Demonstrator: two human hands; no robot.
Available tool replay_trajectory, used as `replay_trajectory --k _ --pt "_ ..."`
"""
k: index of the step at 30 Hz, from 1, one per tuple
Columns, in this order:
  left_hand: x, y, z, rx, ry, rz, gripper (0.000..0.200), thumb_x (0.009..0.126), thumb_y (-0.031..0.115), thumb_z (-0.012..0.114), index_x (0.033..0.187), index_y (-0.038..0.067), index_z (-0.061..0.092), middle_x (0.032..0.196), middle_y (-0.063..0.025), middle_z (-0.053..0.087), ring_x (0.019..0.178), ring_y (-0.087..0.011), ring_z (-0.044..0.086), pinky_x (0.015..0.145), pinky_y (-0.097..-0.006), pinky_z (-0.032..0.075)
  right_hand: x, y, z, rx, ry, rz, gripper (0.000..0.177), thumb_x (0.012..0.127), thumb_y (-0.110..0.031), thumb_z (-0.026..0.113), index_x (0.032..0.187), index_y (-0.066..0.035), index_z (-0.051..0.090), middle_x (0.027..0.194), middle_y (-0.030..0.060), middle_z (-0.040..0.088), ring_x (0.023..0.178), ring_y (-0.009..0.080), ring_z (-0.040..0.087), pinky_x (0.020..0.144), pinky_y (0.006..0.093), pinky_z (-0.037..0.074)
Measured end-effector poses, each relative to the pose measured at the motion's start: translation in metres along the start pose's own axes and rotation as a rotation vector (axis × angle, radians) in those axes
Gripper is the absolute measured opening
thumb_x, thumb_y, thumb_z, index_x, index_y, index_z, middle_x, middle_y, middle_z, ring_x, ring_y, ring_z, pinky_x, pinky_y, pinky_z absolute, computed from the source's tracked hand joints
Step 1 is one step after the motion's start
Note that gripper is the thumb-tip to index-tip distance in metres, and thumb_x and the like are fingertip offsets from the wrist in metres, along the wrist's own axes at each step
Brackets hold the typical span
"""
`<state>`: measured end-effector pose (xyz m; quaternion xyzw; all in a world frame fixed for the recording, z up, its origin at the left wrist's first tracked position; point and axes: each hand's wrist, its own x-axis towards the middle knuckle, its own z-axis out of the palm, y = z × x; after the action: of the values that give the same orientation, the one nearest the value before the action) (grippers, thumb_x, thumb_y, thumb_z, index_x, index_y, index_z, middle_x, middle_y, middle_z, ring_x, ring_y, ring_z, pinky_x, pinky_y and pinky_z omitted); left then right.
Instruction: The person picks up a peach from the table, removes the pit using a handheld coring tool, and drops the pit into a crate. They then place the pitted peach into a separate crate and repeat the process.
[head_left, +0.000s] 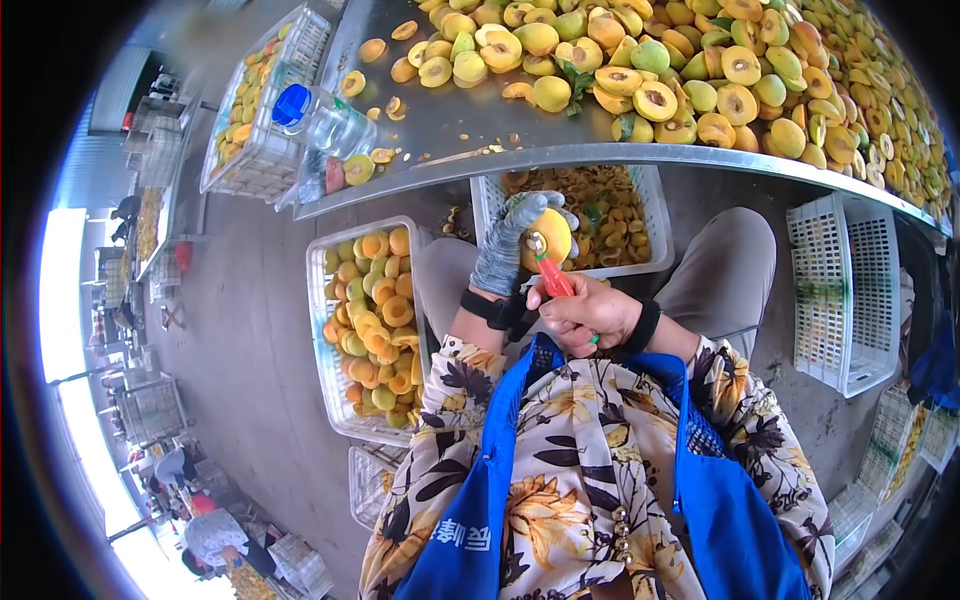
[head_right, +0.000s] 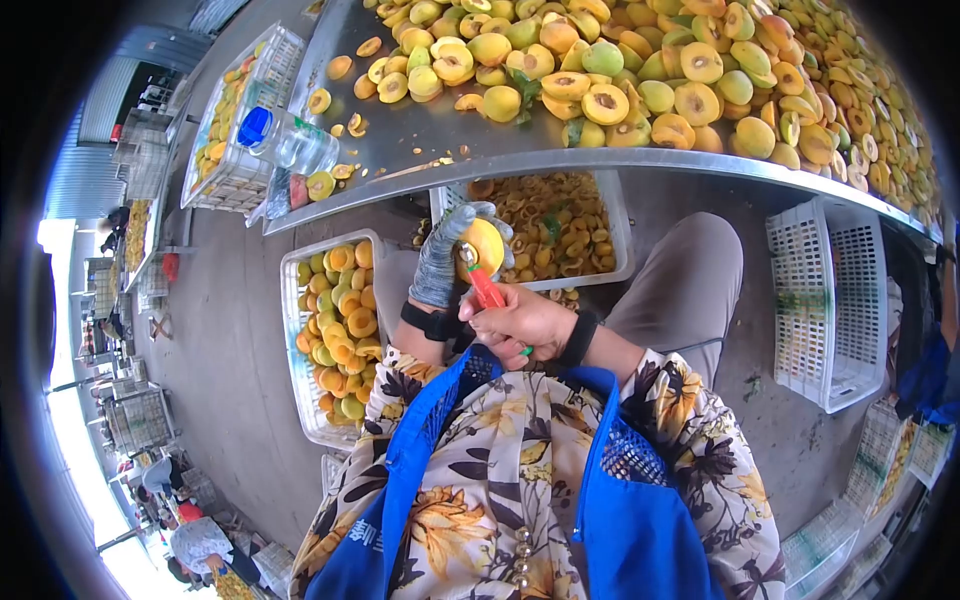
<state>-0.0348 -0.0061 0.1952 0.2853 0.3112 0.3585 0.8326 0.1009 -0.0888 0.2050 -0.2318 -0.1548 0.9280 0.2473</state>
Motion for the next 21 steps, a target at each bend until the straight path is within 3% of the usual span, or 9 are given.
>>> replay_trajectory --k 6,8,10,12,14,16,18,20,21 --pt "0.007 -0.009 0.001 -0.068 0.159 0.043 0.04 0.08 0.036 0.061 0.104 0.004 0.053 0.084 -0.0131 0.061 0.066 -0.0232 0.062 0.055 -0.0324 0.052 0.007 -0.001 -0.003 0.163 -0.101 -0.052 0.016 0.085 -0.002 0.047 0.099 -0.009 0.047 0.057 -0.0039 0.033 0.038 0.0033 0.028 0.032 0.0193 0.022" --pt "0.015 -0.015 -0.006 0.389 0.349 0.563 0.038 0.08 0.034 0.062 0.102 0.004 0.056 0.084 -0.0112 0.062 0.07 -0.0213 0.062 0.056 -0.0293 0.052 0.008 -0.003 0.006 -0.198 0.154 -0.028 0.018 0.084 0.001 0.045 0.1 -0.007 0.046 0.054 -0.0031 0.033 0.037 0.0023 0.029 0.032 0.0193 0.026" --pt "0.008 -0.011 -0.009 0.403 0.369 0.502 0.036 0.079 0.033 0.062 0.1 0.004 0.057 0.083 -0.0088 0.062 0.073 -0.0202 0.062 0.057 -0.0284 0.053 0.011 -0.002 0.006 -0.268 0.197 -0.023 0.02 0.083 0.002 0.045 0.101 -0.006 0.046 0.053 -0.0032 0.033 0.036 0.0031 0.03 0.032 0.0204 0.027" --pt "0.001 0.003 -0.002 0.085 0.177 0.119 0.034 0.081 0.031 0.061 0.102 0.005 0.056 0.083 -0.0078 0.062 0.073 -0.0215 0.062 0.056 -0.0303 0.054 0.016 -0.001 0.002 -0.05 0.039 -0.031 0.018 0.083 0.002 0.045 0.1 -0.005 0.046 0.053 -0.0028 0.034 0.036 0.0034 0.03 0.031 0.0204 0.026" --pt "0.004 0.004 0.004 -0.074 0.242 0.122 0.033 0.084 0.032 0.056 0.103 0.006 0.054 0.083 -0.0102 0.062 0.07 -0.0231 0.062 0.055 -0.032 0.054 0.017 -0.002 -0.001 0.051 -0.051 -0.047 0.017 0.084 0.002 0.045 0.099 -0.005 0.046 0.052 -0.0021 0.034 0.036 0.0035 0.03 0.03 0.0203 0.025" --pt "0.012 0.002 -0.016 -0.241 0.115 -0.026 0.033 0.086 0.035 0.052 0.104 0.007 0.052 0.085 -0.0108 0.062 0.072 -0.0236 0.062 0.054 -0.0334 0.055 0.016 -0.002 -0.002 0.091 -0.145 -0.113 0.017 0.084 0.002 0.045 0.099 -0.005 0.047 0.052 -0.0016 0.033 0.036 0.0037 0.029 0.029 0.0204 0.023" --pt "0.014 -0.002 -0.023 -0.24 0.124 -0.006 0.033 0.087 0.036 0.05 0.103 0.008 0.053 0.085 -0.0111 0.061 0.073 -0.0238 0.062 0.053 -0.0323 0.054 0.013 -0.005 0.001 0.082 -0.229 -0.096 0.017 0.084 0.002 0.045 0.099 -0.006 0.047 0.051 -0.0014 0.033 0.035 0.0041 0.029 0.029 0.0207 0.022" --pt "0.01 0.01 -0.002 -0.385 0.456 0.141 0.032 0.085 0.039 0.053 0.095 0.009 0.053 0.076 -0.0094 0.06 0.063 -0.0254 0.061 0.043 -0.0327 0.05 0.01 -0.01 0.001 0.046 -0.204 -0.207 0.016 0.085 0.0 0.046 0.1 -0.007 0.047 0.053 -0.0009 0.035 0.034 0.004 0.029 0.029 0.0205 0.022" --pt "0.007 0.007 -0.024 -0.212 0.58 0.169 0.033 0.084 0.04 0.054 0.098 0.01 0.052 0.081 -0.0094 0.06 0.065 -0.0244 0.062 0.044 -0.0316 0.049 0.011 -0.014 -0.01 0.04 -0.079 -0.243 0.018 0.083 -0.002 0.049 0.1 -0.009 0.047 0.053 -0.0022 0.035 0.034 0.0047 0.03 0.03 0.0217 0.025"
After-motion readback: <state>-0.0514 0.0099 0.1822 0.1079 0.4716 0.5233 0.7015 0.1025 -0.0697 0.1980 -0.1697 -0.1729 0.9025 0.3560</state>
